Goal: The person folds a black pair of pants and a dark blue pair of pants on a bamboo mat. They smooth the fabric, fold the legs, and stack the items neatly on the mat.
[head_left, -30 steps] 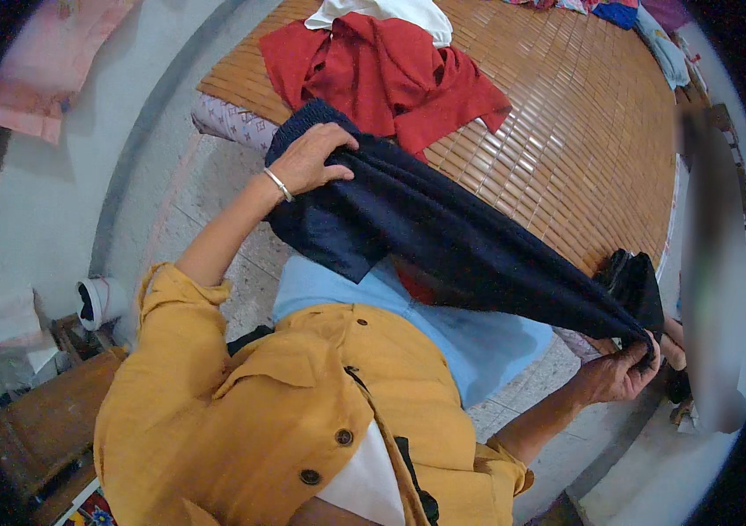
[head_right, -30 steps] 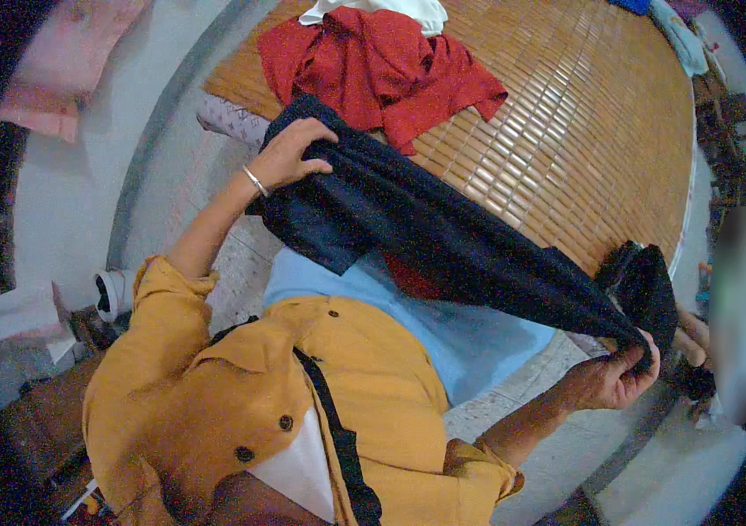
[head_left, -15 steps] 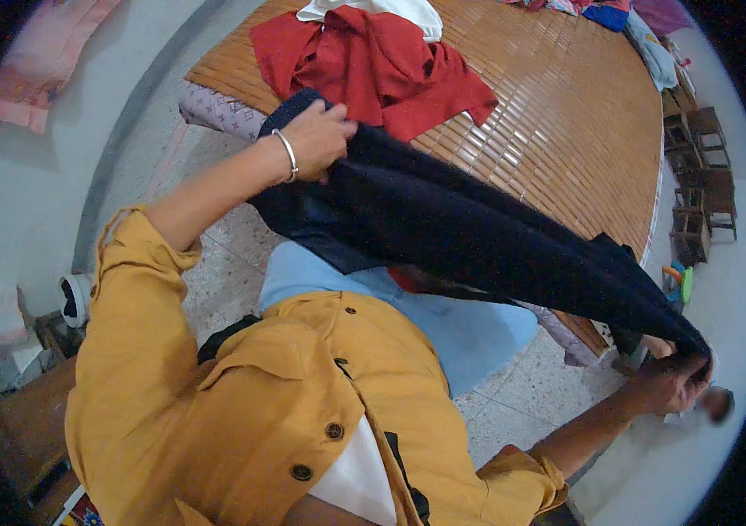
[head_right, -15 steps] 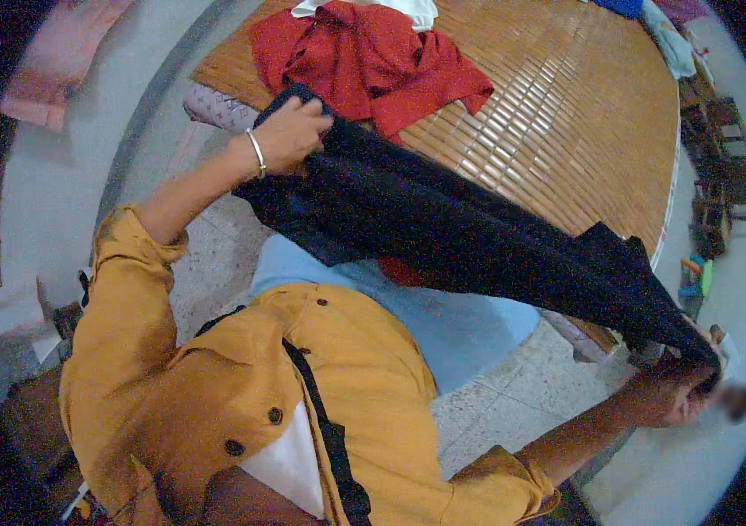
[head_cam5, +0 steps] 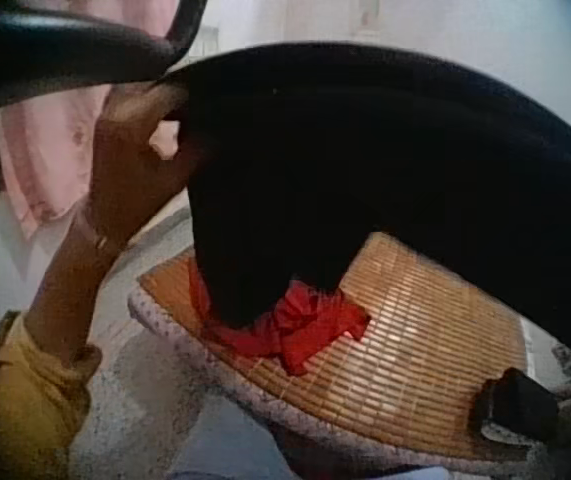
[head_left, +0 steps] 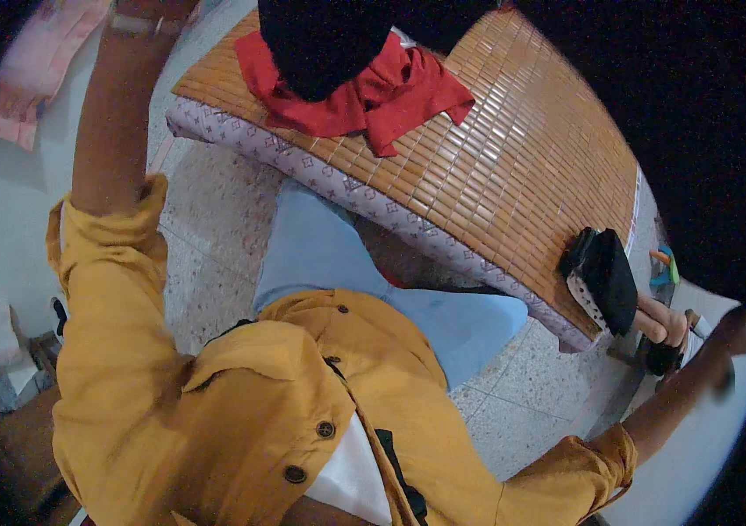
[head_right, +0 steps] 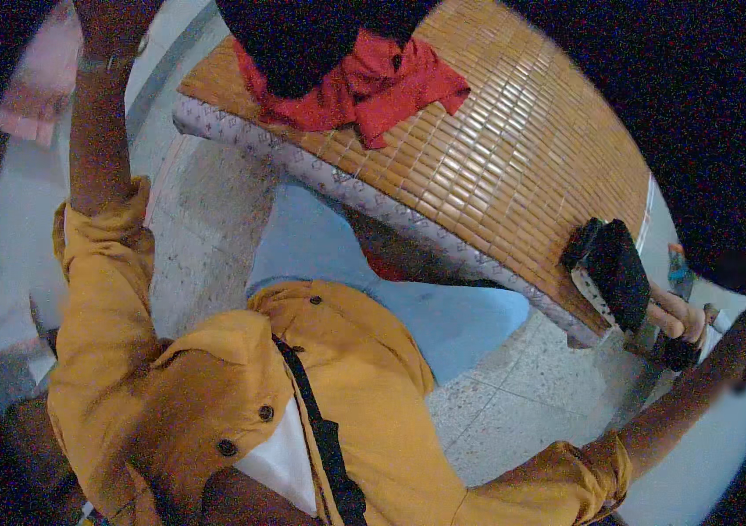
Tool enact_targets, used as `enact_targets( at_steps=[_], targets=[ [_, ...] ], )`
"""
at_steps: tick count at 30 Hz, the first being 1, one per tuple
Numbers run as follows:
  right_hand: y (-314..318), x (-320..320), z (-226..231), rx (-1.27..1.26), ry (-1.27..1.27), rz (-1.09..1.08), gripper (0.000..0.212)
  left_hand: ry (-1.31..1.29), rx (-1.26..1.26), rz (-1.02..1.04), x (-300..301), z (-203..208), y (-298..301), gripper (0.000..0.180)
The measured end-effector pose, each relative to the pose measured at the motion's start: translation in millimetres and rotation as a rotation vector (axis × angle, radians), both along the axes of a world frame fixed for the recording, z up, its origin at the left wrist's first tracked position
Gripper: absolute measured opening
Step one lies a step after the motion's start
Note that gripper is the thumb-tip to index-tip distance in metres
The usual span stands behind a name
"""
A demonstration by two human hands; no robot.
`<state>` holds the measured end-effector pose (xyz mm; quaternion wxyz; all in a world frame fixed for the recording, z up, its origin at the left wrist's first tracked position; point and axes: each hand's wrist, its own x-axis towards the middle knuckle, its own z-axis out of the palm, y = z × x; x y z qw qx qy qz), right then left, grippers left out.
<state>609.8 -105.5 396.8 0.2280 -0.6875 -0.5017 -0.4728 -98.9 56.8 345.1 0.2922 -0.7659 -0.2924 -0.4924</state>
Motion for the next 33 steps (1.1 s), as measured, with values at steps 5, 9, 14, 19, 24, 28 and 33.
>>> enact_targets(
  at_steps=[5, 9, 14, 19, 24, 28, 33],
  targets=[
    [49.7, -22.6, -13.1, -0.009, 0.001, 0.501, 0.027, 0.506, -0.782, 0.045, 4.7, -20.1, -32.1, 0.031],
    [45.8, -81.8, -38.4, 0.133, 0.563, 0.44, 0.028, 0.212, -0.76, 0.021, -17.3, -25.9, -39.1, 0.022],
    [39.5, -48.2, -41.3, 0.097, 0.502, 0.467, 0.032, 0.075, -0.689, -0.151, -17.0, -14.4, -66.4, 0.027],
    [64.7, -56.0, -67.9, -0.047, 1.041, 0.675, 0.028, -0.208, -1.264, -0.523, -37.1, -28.3, -69.7, 0.033],
    [106.2, -137.3, -101.8, -0.522, 1.047, 0.488, 0.027, -0.38, -1.278, -0.139, -65.4, -33.2, -45.4, 0.036],
    [141.4, -153.2, -106.2, -0.4, 1.266, 0.794, 0.02, -0.287, -0.603, 0.007, -100.7, 2.4, -10.7, 0.029],
    [146.1, -171.8, -105.7, 0.087, 1.114, 0.943, 0.02, -0.111, -0.102, 0.252, -73.3, 21.4, -27.2, 0.027]
  ],
)
